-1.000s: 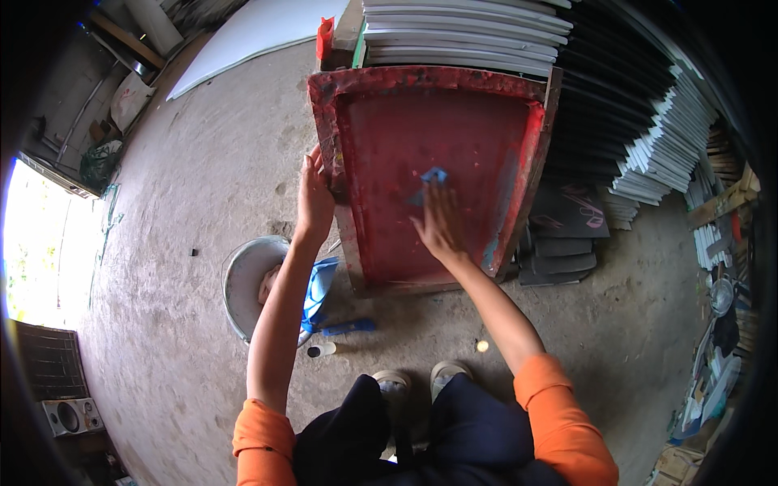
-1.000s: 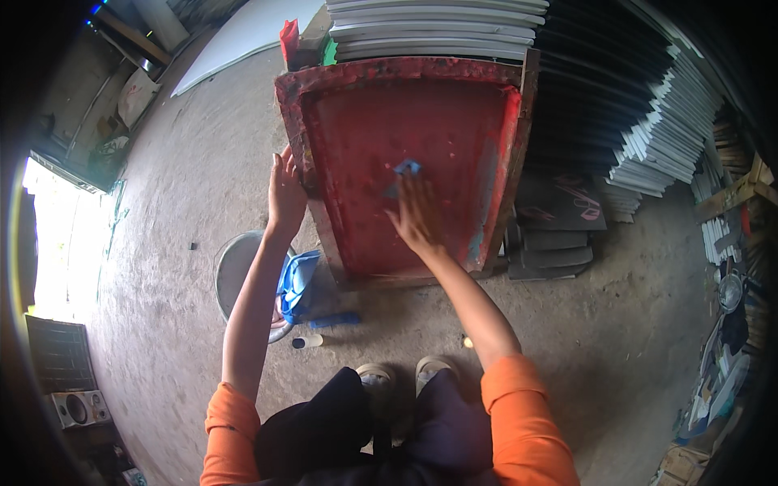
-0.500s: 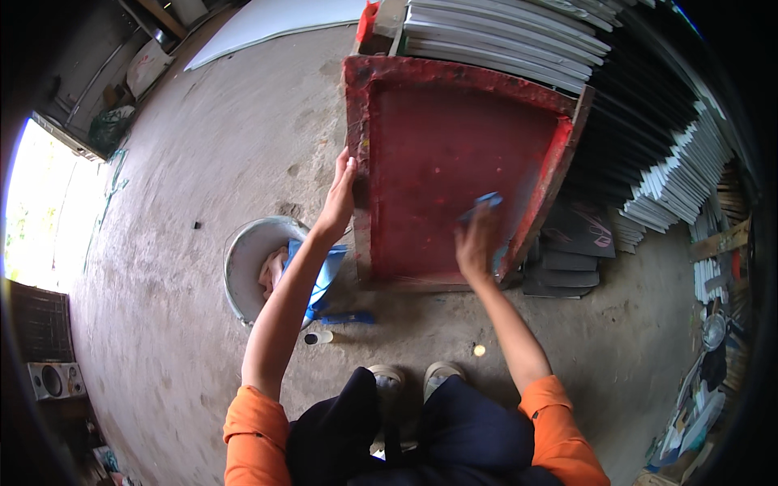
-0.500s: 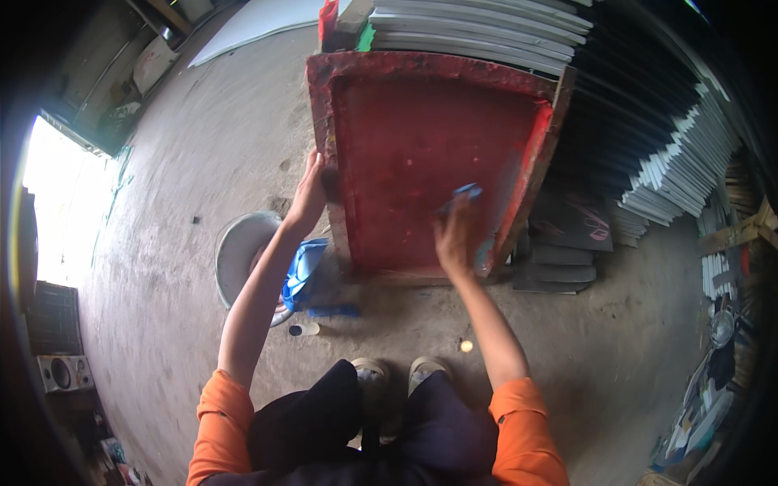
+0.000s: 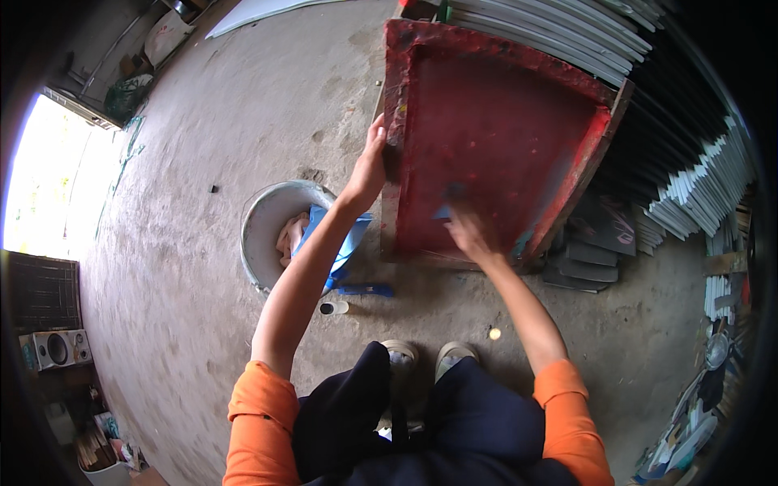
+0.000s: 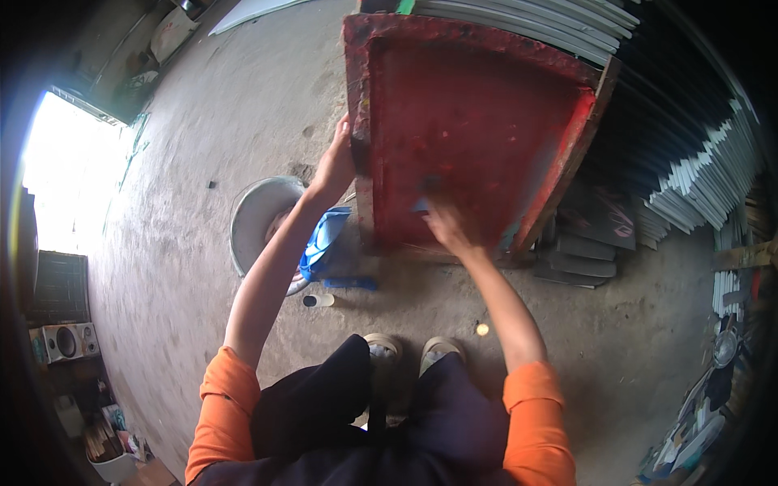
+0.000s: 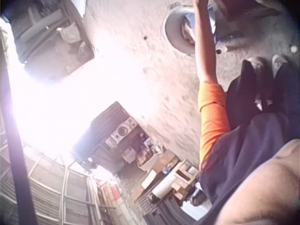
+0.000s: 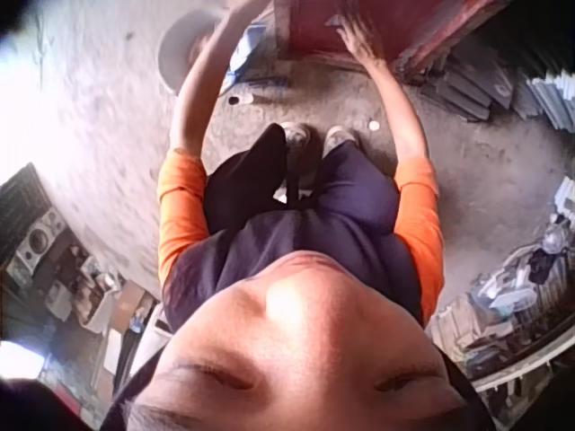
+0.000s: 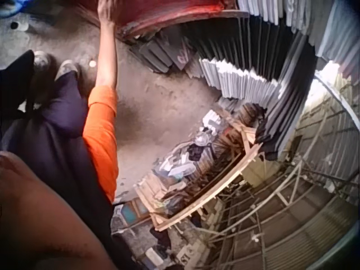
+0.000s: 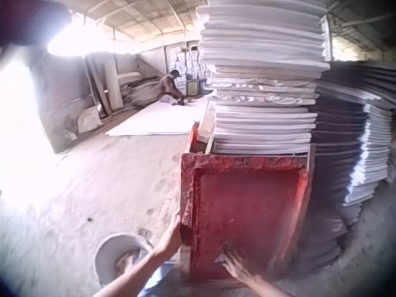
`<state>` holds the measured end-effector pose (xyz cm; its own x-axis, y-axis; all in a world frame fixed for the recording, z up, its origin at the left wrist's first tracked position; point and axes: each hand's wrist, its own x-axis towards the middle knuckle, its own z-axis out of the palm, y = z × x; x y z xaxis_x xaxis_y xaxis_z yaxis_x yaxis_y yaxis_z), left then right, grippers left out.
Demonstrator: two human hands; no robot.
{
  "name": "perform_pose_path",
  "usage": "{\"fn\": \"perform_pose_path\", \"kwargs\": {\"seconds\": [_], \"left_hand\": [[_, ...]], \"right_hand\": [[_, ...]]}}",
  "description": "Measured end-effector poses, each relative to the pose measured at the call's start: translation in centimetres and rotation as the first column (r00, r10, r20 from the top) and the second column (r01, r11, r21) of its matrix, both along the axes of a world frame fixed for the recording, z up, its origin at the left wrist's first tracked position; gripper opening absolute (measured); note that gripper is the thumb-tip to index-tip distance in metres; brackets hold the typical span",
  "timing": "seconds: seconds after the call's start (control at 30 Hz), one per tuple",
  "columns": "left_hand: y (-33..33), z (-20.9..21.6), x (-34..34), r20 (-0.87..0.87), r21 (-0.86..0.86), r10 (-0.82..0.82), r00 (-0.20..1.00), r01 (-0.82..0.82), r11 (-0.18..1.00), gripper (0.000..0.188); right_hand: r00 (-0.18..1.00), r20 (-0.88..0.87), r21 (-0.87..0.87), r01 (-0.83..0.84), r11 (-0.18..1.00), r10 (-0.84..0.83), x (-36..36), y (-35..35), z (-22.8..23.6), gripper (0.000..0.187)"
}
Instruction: The person picks up a red printing frame and places it on a stack of white boards. They retrieve a bucket containing cleaning supplies, take out a blue cloth, and wipe the surface of the red frame. The person proceeds to peel off strips of red tape from the frame's edges and uses a blue plastic scraper to remove residue from the surface.
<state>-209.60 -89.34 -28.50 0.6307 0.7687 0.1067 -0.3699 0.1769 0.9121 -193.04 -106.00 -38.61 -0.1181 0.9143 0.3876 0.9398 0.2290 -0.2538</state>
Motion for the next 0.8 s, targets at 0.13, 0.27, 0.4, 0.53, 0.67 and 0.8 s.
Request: {"fn": "perform_pose_path", "kwargs": {"seconds": [0.13,0.27,0.4,0.53,0.67,0.8], "left_hand": [[-0.2,-0.3,-0.6,0.007,-0.030,-0.033,0.999,0.033,0.999,0.049],[0.1,-0.3,-0.6,0.008,-0.039,-0.009,1.000,0.010,0.999,0.050],[0.1,-0.5,-1.3,-0.037,-0.092,0.061,0.997,-0.065,0.994,0.042],[-0.6,0.7,-0.3,0.035,-0.096,-0.055,0.998,0.058,0.994,0.041],[0.3,-0.7,-0.7,0.065,-0.059,-0.037,0.997,0.041,0.997,0.043],[-0.1,-0.6,0.3,0.019,-0.098,0.044,0.999,-0.042,0.994,0.044]], "right_hand": [[0.871,-0.020,0.433,0.450,0.781,-0.490,4.6,2.2,2.7,0.052],[0.900,-0.146,0.519,0.424,0.743,-0.411,1.8,10.1,8.2,0.052],[0.935,0.276,0.150,0.189,0.970,-0.224,-5.4,7.2,4.1,0.051],[0.958,0.263,0.080,-0.139,0.987,0.114,-0.5,-1.8,-4.5,0.048],[0.881,0.021,0.277,0.450,0.849,-0.473,3.3,-1.4,-0.3,0.051],[0.896,-0.159,0.392,0.443,0.806,-0.415,-0.2,5.2,2.1,0.056]]}}
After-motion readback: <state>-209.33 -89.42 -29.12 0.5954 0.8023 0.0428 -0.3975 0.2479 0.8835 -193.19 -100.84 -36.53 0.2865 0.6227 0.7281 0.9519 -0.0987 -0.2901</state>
